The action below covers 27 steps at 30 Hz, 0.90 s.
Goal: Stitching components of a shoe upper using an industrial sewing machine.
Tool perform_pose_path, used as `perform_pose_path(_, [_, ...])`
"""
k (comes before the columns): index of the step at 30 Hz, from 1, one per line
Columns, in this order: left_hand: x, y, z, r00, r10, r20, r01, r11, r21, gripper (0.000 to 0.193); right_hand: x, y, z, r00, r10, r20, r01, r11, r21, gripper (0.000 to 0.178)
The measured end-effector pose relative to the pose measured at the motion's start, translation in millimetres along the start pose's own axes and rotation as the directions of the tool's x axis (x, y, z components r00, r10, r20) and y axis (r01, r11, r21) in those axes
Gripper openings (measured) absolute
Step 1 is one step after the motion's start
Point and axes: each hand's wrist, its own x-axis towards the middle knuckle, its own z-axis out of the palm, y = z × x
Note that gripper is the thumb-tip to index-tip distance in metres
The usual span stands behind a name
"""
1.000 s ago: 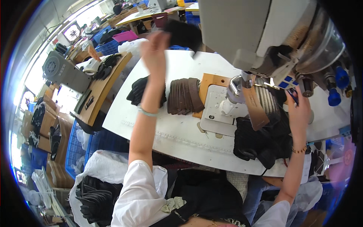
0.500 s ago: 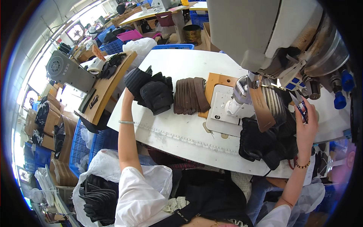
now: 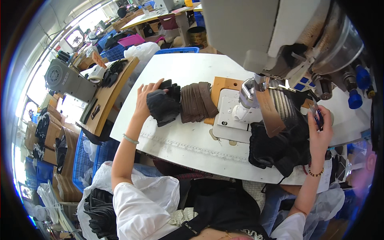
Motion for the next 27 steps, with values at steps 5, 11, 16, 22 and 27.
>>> perform_pose_path(5, [-14.2, -46.3, 8.8, 0.921, -0.350, 0.168, 0.367, 0.640, -0.675, 0.037, -5.1, 4.8, -17.1, 0.996, 0.037, 0.086, -0.052, 0.982, 0.182, 0.037])
perform_pose_path(11, [6.3, -14.9, -52.8, 0.825, -0.474, -0.307, 0.272, 0.810, -0.519, 0.037, 12.9, -37.5, -10.1, 0.887, -0.359, 0.290, 0.305, 0.928, 0.215, 0.073])
perform_pose_path(16, [46.8, 160.3, -121.9, 0.943, 0.210, -0.258, -0.304, 0.859, -0.413, 0.049, 19.7, -28.6, 16.5, 0.850, -0.472, 0.234, 0.423, 0.876, 0.232, 0.044])
perform_pose_path(22, [69.8, 212.0, -108.3, 0.720, 0.518, -0.462, -0.683, 0.645, -0.342, 0.045, 30.7, -26.5, 29.8, 0.772, -0.634, 0.026, 0.599, 0.742, 0.300, 0.037])
perform_pose_path(27, [70.5, 212.9, -99.0, 0.719, 0.455, -0.525, -0.684, 0.599, -0.417, 0.043, 26.1, -18.2, 36.0, 0.800, -0.599, 0.041, 0.549, 0.757, 0.353, 0.039])
